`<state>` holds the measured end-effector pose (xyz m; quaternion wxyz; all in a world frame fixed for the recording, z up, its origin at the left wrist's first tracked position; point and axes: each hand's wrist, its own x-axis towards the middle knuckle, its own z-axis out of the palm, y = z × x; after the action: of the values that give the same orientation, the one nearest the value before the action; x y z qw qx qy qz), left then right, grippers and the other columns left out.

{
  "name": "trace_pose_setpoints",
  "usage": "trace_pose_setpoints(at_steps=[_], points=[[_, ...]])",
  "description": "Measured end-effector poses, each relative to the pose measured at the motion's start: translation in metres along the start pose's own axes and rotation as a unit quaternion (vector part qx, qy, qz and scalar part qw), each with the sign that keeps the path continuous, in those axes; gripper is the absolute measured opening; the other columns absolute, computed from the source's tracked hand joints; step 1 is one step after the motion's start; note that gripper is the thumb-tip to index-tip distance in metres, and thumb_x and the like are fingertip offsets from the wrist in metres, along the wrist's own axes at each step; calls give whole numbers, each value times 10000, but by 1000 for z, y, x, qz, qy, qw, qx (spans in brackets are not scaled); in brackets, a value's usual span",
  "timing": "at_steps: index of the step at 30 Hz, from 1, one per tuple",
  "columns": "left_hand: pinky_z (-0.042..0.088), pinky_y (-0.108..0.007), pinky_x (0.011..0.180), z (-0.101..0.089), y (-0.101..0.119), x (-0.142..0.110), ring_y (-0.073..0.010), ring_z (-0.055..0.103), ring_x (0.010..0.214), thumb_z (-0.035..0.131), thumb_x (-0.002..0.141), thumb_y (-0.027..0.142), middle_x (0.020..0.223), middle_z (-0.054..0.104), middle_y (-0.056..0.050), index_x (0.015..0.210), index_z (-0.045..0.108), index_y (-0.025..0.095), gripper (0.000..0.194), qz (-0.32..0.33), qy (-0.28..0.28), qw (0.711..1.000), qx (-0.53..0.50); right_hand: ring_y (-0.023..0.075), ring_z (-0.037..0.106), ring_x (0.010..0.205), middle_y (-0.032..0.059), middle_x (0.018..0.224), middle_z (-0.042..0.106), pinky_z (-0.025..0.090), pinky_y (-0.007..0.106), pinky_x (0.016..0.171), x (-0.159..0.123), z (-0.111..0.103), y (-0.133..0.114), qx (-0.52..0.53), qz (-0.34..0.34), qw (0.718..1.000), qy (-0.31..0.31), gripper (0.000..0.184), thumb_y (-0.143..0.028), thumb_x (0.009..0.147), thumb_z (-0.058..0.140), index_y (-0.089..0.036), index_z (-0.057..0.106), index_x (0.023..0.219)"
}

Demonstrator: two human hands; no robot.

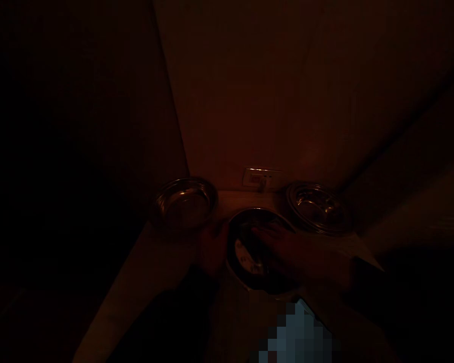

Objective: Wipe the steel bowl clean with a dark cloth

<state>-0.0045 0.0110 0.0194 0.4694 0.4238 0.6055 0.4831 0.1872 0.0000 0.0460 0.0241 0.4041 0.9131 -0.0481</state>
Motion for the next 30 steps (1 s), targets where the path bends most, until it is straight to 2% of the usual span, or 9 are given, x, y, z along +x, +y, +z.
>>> trace_pose_setpoints(at_steps=[3, 6, 10, 14, 20, 22, 25, 28, 30], points=[[504, -279, 750, -1, 2, -1, -204, 672, 876, 549, 813, 321, 963, 727, -95, 960, 713, 111, 304, 0, -4, 1000, 6, 346, 395, 1286, 162, 1392, 458, 357, 534, 1029, -1, 4, 6, 13, 5, 1000, -7, 588, -117, 822, 501, -129, 383, 1397], [501, -272, 726, 0, -2, 1, -200, 673, 851, 540, 817, 333, 933, 730, -94, 958, 713, 105, 319, 3, -10, 1000, 1, 317, 432, 1263, 180, 1396, 445, 399, 499, 994, 9, 12, 7, 36, 31, 999, 3, 581, -28, 812, 431, -126, 397, 1383], [491, -278, 719, 4, -13, 5, -205, 664, 835, 532, 811, 360, 895, 731, -79, 925, 713, 115, 325, 28, 6, 999, -32, 292, 453, 1238, 197, 1346, 485, 370, 480, 1013, 31, 17, -9, 77, 53, 995, 29, 468, -74, 847, 423, -97, 465, 1312], [479, -282, 694, 5, -14, 5, -207, 654, 790, 522, 801, 352, 843, 724, -91, 868, 703, 101, 317, 23, 49, 998, -9, 242, 469, 1226, 145, 1293, 546, 352, 390, 1035, 36, 8, -32, 147, 11, 989, 18, 419, -96, 857, 443, -129, 509, 1270], [452, -273, 695, 2, -2, 0, -195, 632, 793, 482, 820, 351, 840, 712, -71, 835, 703, 115, 323, 31, 57, 997, 45, 153, 647, 940, 21, 1062, 692, 488, 238, 823, 7, -18, -31, 248, -67, 963, -77, 385, -136, 827, 537, -249, 606, 1188], [458, -279, 684, 2, 1, -2, -198, 634, 774, 482, 819, 369, 818, 714, -72, 821, 702, 115, 336, 17, 53, 998, 36, 157, 638, 990, 20, 1109, 681, 481, 254, 867, 1, -18, -34, 299, -34, 953, -45, 425, -125, 839, 512, -256, 574, 1239], [487, -291, 702, 2, -1, -3, -202, 652, 763, 417, 856, 397, 834, 723, -95, 857, 705, 108, 408, -11, 64, 998, -13, 192, 522, 1192, 54, 1319, 557, 401, 330, 1015, 3, -12, -48, 331, 16, 942, 57, 514, -89, 834, 486, -234, 489, 1327], [514, -330, 743, -2, -10, 0, -235, 674, 801, 222, 913, 424, 861, 726, -136, 922, 698, 97, 578, -35, 60, 997, -43, 224, 465, 1236, 87, 1397, 470, 400, 367, 1026, 17, -5, -61, 229, -13, 968, 98, 492, -123, 855, 497, -205, 465, 1338], [503, -349, 803, -6, -18, 3, -265, 667, 892, 376, 871, 349, 929, 722, -142, 1059, 666, 106, 422, 19, 86, 994, 65, 239, 479, 1199, 95, 1394, 465, 463, 375, 959, 29, -3, -62, 126, -9, 986, 105, 482, -139, 869, 492, -199, 442, 1345]])
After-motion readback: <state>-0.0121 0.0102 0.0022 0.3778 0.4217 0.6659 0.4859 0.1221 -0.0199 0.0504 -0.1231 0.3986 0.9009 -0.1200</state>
